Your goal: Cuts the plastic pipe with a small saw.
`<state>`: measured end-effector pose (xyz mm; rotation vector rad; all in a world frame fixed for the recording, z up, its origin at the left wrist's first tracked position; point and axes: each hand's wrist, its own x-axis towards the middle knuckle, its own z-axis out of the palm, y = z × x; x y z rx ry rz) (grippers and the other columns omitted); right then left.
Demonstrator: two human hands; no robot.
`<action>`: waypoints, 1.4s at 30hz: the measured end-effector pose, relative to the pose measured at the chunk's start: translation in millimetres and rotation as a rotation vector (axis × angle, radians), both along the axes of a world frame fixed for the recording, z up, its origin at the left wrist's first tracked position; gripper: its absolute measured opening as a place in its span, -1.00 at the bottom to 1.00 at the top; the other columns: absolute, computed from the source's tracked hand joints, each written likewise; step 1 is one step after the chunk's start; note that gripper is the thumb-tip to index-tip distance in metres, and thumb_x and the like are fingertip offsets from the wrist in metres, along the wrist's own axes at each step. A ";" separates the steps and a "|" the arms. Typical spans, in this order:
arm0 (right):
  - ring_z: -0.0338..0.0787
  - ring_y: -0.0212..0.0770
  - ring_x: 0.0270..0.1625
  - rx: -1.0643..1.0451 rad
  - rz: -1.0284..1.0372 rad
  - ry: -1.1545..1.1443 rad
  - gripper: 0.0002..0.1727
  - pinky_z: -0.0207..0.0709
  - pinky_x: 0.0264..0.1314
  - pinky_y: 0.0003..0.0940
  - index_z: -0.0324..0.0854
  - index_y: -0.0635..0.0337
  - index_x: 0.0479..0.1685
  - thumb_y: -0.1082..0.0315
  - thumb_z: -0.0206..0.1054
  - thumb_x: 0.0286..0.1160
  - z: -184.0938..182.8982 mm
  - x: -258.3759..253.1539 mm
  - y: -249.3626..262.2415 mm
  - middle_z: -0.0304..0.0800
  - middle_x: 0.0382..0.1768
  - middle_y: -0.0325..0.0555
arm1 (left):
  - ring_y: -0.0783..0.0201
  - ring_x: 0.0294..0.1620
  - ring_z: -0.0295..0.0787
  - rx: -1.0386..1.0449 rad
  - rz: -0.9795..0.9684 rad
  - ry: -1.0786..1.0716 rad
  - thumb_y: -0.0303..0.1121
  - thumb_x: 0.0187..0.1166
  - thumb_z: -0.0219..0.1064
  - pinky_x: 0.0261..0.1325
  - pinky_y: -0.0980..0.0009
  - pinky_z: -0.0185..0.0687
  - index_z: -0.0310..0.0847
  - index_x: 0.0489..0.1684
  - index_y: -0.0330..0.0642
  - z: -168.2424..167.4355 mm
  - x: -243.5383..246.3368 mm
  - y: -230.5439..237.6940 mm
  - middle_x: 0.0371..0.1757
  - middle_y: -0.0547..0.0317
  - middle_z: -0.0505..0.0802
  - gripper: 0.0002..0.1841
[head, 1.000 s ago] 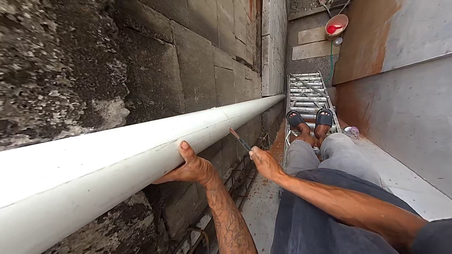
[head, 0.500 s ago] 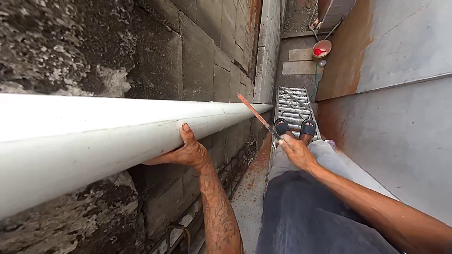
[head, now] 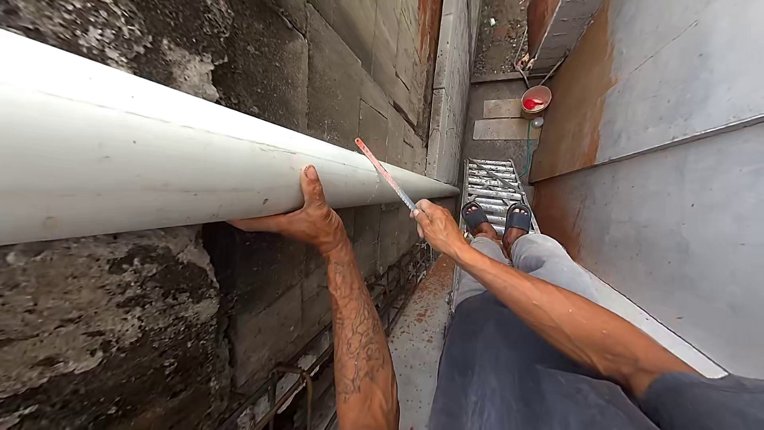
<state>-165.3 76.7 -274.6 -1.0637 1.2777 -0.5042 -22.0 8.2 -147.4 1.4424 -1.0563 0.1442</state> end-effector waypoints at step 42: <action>0.64 0.00 -0.29 0.062 0.186 -0.144 -0.62 0.52 -0.13 0.00 0.58 0.33 -0.05 0.24 -0.08 0.92 -9.5 32.3 -19.6 0.60 -0.35 0.09 | 0.12 0.73 0.26 -0.001 0.031 -0.119 -0.03 0.34 0.57 0.68 0.45 0.27 -0.50 0.73 -0.65 -7.6 0.9 1.3 0.69 -0.50 0.21 0.29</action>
